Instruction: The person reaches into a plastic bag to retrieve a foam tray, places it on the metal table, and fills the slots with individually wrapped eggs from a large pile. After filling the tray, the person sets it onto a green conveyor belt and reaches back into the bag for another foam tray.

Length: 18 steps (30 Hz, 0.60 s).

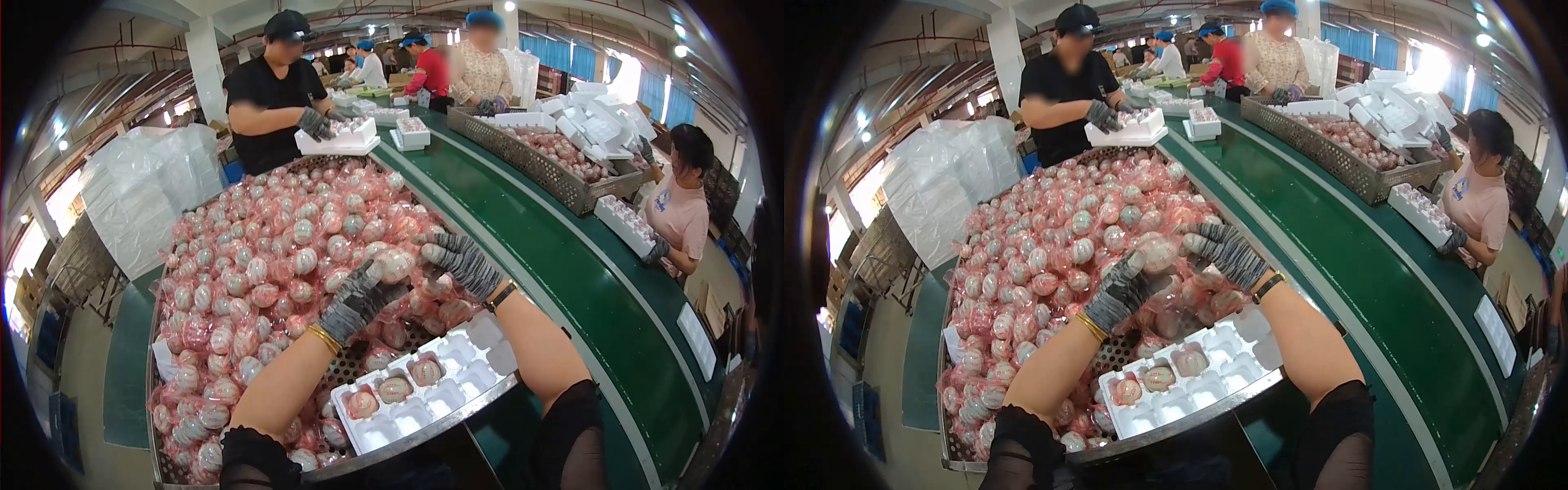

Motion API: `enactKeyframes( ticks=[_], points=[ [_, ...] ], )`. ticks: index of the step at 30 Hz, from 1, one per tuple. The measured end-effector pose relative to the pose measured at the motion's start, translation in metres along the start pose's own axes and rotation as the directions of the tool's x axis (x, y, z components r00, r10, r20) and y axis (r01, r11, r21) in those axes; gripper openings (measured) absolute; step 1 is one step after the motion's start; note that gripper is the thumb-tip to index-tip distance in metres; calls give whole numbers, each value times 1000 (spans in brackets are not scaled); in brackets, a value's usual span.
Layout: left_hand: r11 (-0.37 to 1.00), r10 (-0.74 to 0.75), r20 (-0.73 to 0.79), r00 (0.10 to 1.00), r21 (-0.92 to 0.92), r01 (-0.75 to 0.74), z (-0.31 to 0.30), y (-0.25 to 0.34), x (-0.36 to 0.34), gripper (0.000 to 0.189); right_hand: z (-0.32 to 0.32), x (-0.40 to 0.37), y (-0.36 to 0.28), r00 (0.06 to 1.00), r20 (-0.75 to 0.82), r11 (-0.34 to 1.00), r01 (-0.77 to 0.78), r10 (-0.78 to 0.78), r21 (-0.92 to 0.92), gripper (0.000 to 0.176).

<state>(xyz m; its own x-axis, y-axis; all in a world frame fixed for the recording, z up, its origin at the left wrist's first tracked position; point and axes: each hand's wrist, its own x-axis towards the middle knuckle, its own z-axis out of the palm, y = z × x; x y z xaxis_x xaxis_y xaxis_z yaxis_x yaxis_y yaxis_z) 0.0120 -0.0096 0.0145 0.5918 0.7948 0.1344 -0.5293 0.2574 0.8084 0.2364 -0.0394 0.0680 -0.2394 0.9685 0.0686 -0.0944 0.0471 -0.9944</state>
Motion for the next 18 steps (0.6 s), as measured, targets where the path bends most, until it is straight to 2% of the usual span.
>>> enactKeyframes(
  ticks=[3,5,6,7,9,10,12,14,17,18],
  points=[
    [997,63,78,995,-51,-60,-12,-8,8,57,-4,9,21,950,-16,949,313,-312,36,27],
    [994,97,123,988,-52,-91,-23,-14,13,53,-11,12,26,947,85,945,316,-309,-81,29],
    [996,75,91,993,-58,-70,-14,-11,8,52,-15,13,28,942,136,936,325,-307,-138,31],
    [997,54,56,997,-62,-50,-6,-6,2,52,-7,14,23,956,77,872,290,-283,-395,30],
    [996,31,18,999,-85,-29,-9,-5,0,53,-3,11,22,977,62,979,202,-202,3,31],
    [995,20,-2,1000,-95,-20,-11,-4,1,54,-4,14,22,932,111,885,362,-344,-294,32],
    [997,29,-16,999,-64,-30,-11,-4,2,53,-8,20,31,888,170,753,455,-428,-475,31],
    [996,55,-49,997,-63,-58,-9,-5,2,48,-9,25,40,922,124,870,388,-367,-306,29],
    [991,102,-69,992,-80,-108,1,-5,0,42,-10,26,32,866,201,524,446,-458,-726,30],
    [993,96,-76,992,-65,-101,2,-4,1,41,-7,22,29,881,165,588,424,-442,-688,33]
  ],
)
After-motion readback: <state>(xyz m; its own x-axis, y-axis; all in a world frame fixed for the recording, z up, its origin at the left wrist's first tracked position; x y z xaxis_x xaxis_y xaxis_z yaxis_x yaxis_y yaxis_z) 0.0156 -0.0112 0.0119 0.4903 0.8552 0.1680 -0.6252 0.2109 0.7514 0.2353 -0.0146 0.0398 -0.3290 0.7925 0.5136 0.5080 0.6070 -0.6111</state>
